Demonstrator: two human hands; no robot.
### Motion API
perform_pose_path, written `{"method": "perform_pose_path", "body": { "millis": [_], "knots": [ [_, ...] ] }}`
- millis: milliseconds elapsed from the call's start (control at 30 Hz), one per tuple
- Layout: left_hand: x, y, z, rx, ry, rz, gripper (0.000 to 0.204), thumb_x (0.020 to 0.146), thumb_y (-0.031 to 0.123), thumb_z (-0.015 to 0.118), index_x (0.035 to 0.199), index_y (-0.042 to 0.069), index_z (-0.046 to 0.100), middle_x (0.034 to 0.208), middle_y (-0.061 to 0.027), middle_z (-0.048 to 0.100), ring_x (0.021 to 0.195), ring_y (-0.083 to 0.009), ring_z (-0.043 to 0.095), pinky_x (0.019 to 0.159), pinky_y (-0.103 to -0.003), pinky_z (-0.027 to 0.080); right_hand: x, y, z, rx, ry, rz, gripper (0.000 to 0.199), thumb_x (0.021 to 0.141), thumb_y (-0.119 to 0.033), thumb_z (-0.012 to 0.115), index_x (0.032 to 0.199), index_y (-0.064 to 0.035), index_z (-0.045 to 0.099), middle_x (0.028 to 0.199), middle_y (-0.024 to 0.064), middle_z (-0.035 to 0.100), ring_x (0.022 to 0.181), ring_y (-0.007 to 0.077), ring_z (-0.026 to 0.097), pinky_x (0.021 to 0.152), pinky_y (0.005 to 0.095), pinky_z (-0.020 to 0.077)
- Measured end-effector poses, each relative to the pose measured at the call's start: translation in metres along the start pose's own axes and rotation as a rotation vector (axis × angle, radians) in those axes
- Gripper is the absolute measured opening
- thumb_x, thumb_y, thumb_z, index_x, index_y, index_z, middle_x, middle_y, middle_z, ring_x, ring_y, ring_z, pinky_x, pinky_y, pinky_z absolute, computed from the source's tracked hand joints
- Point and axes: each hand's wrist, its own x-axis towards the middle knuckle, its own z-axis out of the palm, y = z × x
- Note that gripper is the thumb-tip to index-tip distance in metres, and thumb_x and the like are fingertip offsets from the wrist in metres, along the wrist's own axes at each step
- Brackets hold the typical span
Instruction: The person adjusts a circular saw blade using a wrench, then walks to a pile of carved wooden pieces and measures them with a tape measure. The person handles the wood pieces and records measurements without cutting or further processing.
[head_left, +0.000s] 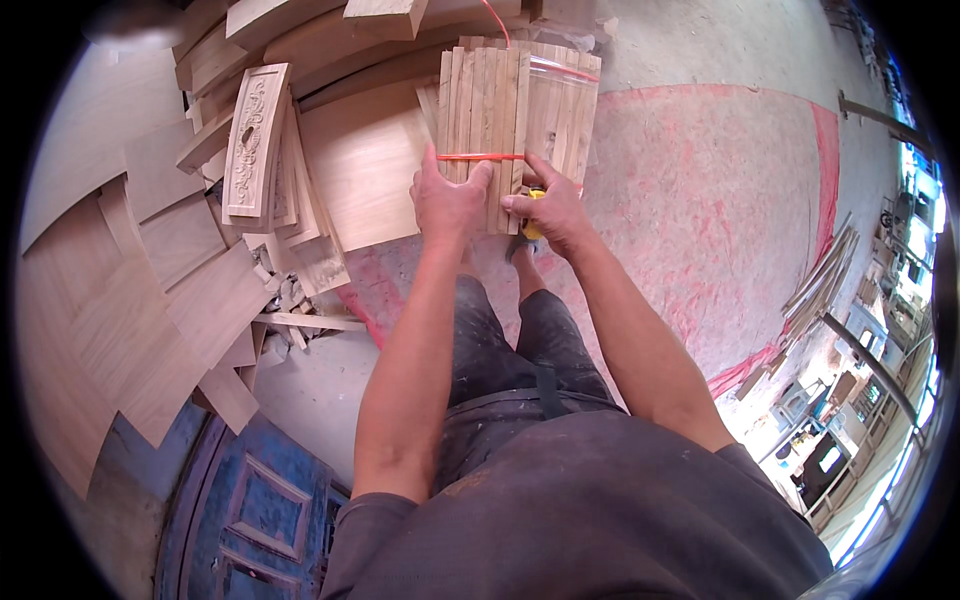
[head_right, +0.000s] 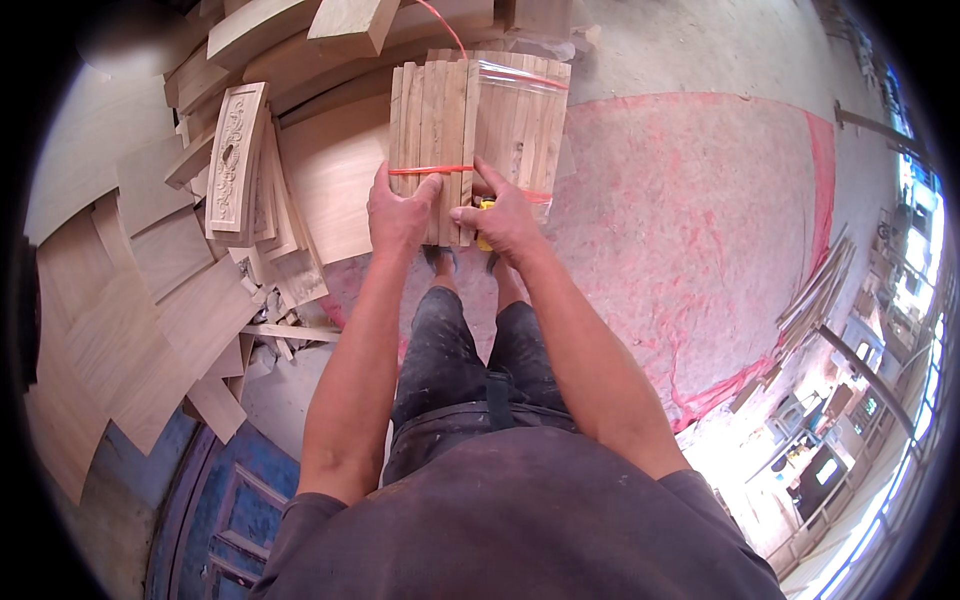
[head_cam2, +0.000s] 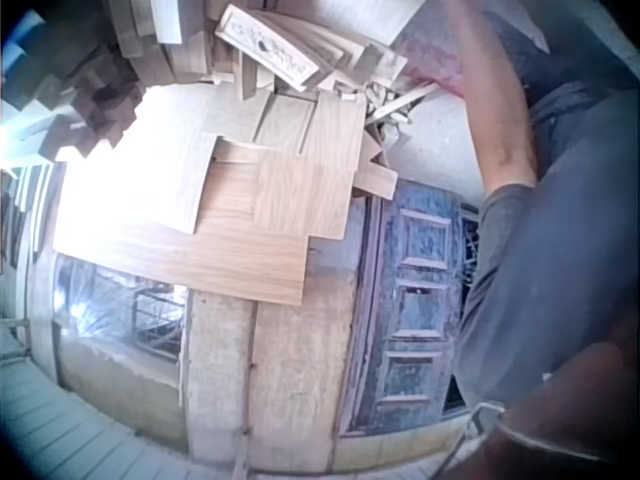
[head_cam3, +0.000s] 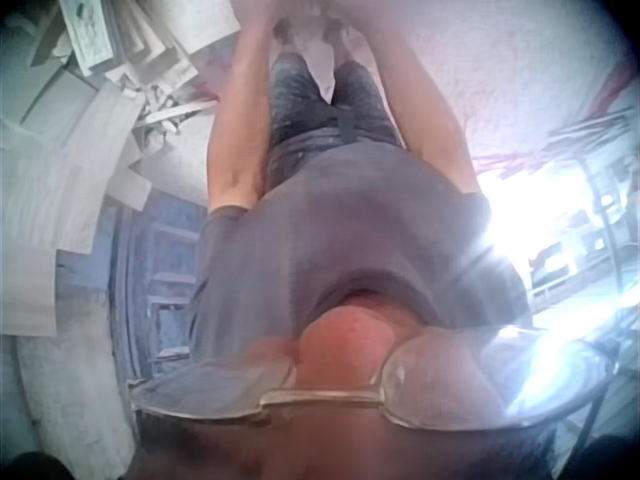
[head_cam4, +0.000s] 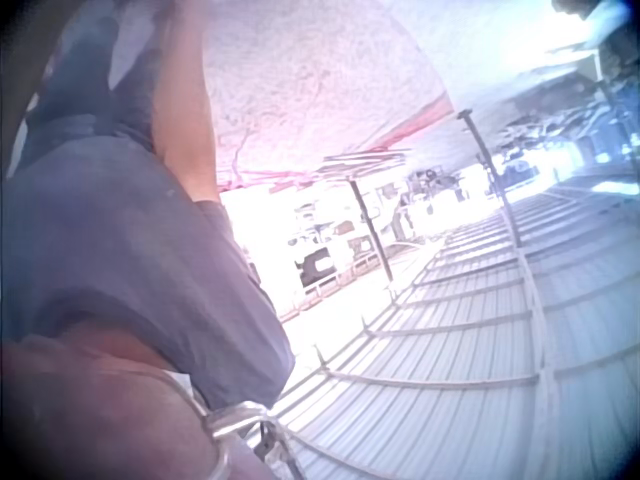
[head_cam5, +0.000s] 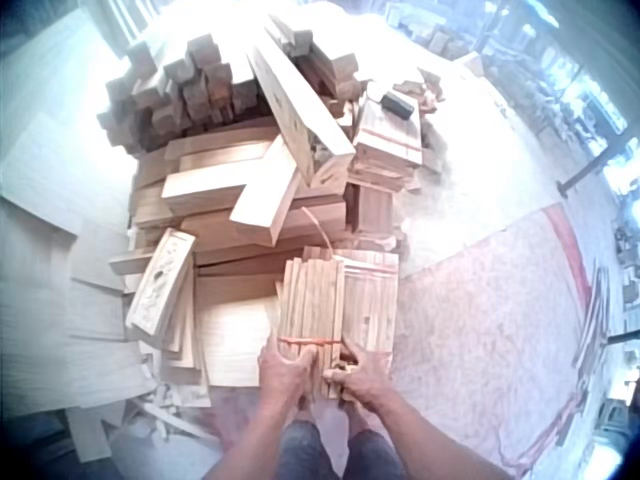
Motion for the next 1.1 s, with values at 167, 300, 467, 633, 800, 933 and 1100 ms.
{"method": "perform_pose_path", "body": {
  "millis": [167, 300, 467, 633, 800, 933, 1100],
  "knots": [
    [0.001, 0.001, 0.003, 0.010, 0.010, 0.001, 0.091, 0.082, 0.045, 0.078, 0.152, -0.001, 0.043, 0.143, -0.0243, 0.054, 0.137, -0.0391, 0.047, 0.114, -0.046, 0.039, 0.002, 0.001, -0.003, 0.031, -0.008, -0.022, 0.096, 0.078, 0.003, 0.080, 0.160, 0.0051, 0.029, 0.133, 0.0225, 0.061, 0.101, 0.0207, 0.067, 0.084, 0.0309, 0.0575],
    [0.012, -0.023, 0.008, -0.149, 0.020, 0.006, 0.076, 0.091, 0.041, 0.069, 0.149, -0.002, 0.047, 0.141, -0.0250, 0.055, 0.136, -0.0403, 0.047, 0.115, -0.045, 0.038, 0.002, 0.004, -0.001, 0.008, -0.013, -0.036, 0.097, 0.077, 0.002, 0.080, 0.160, 0.0045, 0.029, 0.131, 0.0233, 0.061, 0.099, 0.0208, 0.067, 0.083, 0.0308, 0.0577],
    [0.006, -0.011, 0.009, -0.029, 0.056, 0.005, 0.066, 0.096, 0.038, 0.061, 0.147, -0.003, 0.051, 0.140, -0.0267, 0.056, 0.135, -0.0420, 0.048, 0.115, -0.046, 0.038, -0.002, -0.003, -0.002, 0.027, 0.009, -0.019, 0.098, 0.076, -0.001, 0.082, 0.160, 0.0036, 0.031, 0.130, 0.0232, 0.062, 0.094, 0.0202, 0.068, 0.079, 0.0306, 0.0572],
    [0.018, -0.031, 0.010, -0.300, 0.031, -0.020, 0.060, 0.098, 0.038, 0.059, 0.140, -0.005, 0.057, 0.134, -0.0273, 0.060, 0.131, -0.0425, 0.051, 0.113, -0.046, 0.039, 0.002, 0.002, -0.003, 0.032, -0.009, -0.028, 0.099, 0.075, -0.003, 0.083, 0.160, 0.0014, 0.031, 0.131, 0.0232, 0.061, 0.097, 0.0208, 0.067, 0.079, 0.0311, 0.0565],
    [0.024, -0.047, 0.014, -0.227, 0.020, 0.024, 0.055, 0.100, 0.034, 0.058, 0.135, -0.008, 0.061, 0.130, -0.0279, 0.062, 0.128, -0.0423, 0.054, 0.112, -0.046, 0.040, -0.004, -0.005, 0.003, 0.037, 0.003, 0.011, 0.100, 0.075, -0.006, 0.084, 0.160, 0.0003, 0.033, 0.130, 0.0207, 0.060, 0.104, 0.0214, 0.064, 0.085, 0.0336, 0.0554],
    [0.005, -0.021, 0.021, -0.162, 0.092, 0.108, 0.051, 0.100, 0.029, 0.060, 0.135, -0.007, 0.060, 0.129, -0.0275, 0.062, 0.126, -0.0418, 0.054, 0.110, -0.047, 0.040, 0.003, 0.008, -0.016, 0.031, 0.020, 0.005, 0.097, 0.074, -0.009, 0.084, 0.159, -0.0018, 0.037, 0.127, 0.0191, 0.060, 0.104, 0.0218, 0.063, 0.086, 0.0333, 0.0545],
    [-0.018, 0.001, 0.033, -0.023, 0.093, 0.138, 0.052, 0.098, 0.024, 0.063, 0.140, -0.004, 0.054, 0.136, -0.0252, 0.056, 0.128, -0.0417, 0.049, 0.109, -0.051, 0.039, -0.005, 0.000, -0.040, 0.083, -0.039, 0.008, 0.089, 0.076, -0.009, 0.082, 0.156, -0.0058, 0.044, 0.118, 0.0145, 0.063, 0.101, 0.0204, 0.063, 0.086, 0.0307, 0.0528]
  ]
}}
